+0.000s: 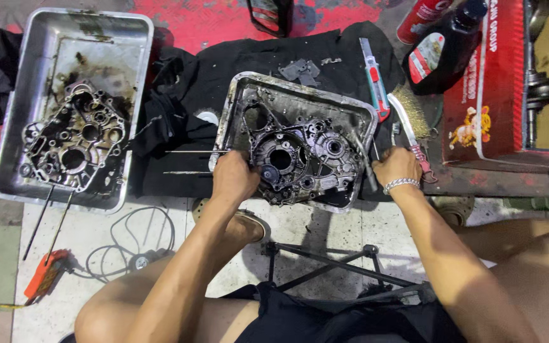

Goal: The person cleans a disassembled engine casing using a wire brush, a metal pick, and a spray lubricant. They scrub and scrape various internal surfaces and crevices, then spray the part and continue cleaning before setting the casing aside.

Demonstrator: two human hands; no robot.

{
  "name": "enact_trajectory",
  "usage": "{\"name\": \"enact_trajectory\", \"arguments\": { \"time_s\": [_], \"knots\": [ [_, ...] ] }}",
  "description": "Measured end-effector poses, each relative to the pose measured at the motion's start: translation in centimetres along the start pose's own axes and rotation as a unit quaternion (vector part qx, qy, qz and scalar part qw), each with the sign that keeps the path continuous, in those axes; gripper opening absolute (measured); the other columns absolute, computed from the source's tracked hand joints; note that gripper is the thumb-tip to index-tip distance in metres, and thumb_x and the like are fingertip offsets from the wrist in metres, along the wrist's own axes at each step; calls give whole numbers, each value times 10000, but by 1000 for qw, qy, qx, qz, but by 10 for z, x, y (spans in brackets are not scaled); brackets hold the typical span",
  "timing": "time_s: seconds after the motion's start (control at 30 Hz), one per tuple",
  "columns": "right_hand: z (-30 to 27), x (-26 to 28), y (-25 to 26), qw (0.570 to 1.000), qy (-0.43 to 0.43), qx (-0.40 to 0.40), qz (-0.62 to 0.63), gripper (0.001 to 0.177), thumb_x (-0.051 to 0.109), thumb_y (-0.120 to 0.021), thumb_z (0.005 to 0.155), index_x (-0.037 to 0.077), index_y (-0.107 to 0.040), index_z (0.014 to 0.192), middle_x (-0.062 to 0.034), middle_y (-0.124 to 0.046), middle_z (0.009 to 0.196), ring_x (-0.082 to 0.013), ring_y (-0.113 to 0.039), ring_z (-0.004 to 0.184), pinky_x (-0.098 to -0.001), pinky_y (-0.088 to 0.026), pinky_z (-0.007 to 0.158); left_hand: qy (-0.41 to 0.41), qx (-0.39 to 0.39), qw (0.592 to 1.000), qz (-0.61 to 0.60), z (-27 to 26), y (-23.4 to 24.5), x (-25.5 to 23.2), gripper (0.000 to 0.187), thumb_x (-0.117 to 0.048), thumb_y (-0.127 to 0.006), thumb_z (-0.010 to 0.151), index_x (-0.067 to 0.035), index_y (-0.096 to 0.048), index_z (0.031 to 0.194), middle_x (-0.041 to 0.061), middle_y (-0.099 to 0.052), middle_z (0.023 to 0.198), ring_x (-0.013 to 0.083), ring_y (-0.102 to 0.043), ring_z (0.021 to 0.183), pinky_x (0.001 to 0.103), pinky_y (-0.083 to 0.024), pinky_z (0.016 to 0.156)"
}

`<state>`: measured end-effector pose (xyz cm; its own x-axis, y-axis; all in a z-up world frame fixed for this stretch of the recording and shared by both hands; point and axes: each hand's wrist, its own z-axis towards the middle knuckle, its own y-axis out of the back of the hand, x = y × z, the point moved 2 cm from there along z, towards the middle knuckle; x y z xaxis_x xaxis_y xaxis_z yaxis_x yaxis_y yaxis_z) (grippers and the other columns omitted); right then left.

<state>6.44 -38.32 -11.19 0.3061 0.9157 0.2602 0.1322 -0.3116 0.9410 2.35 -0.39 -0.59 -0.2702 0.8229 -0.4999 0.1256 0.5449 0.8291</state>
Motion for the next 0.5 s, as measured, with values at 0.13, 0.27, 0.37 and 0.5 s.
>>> {"name": "enact_trajectory", "arguments": {
  "time_s": [0.13,0.27,0.37,0.5],
  "knots": [
    [25,-7,-14,998,13,52,-17,304,294,-874,727,37,-793,867,-244,-751,950,-427,-728,929,-493,-581,858,10,2,1000,-9,0,-1,1,261,-193,-824,747,10,-745,890,279,-711,906,460,-687,920,520,-548,840],
    [44,-12,0,994,42,95,24,358,314,-919,679,16,-781,819,-214,-756,893,-375,-726,824,-459,-566,795,24,5,1000,-12,-1,-1,1,274,-199,-827,745,14,-739,892,285,-709,941,463,-687,932,518,-549,852],
    [28,-3,38,961,-74,178,198,229,196,-813,843,-26,-757,835,-209,-734,805,-302,-656,677,-436,-505,598,36,7,999,-8,-1,-2,2,292,-199,-829,746,45,-721,863,292,-700,964,465,-686,936,514,-551,850],
    [-4,63,78,877,49,195,437,111,43,-739,904,-27,-661,939,-131,-703,791,-174,-658,649,-299,-516,552,5,-21,1000,2,1,-5,0,254,-146,-806,732,56,-705,847,294,-701,958,469,-676,943,520,-541,850]
  ]
}}
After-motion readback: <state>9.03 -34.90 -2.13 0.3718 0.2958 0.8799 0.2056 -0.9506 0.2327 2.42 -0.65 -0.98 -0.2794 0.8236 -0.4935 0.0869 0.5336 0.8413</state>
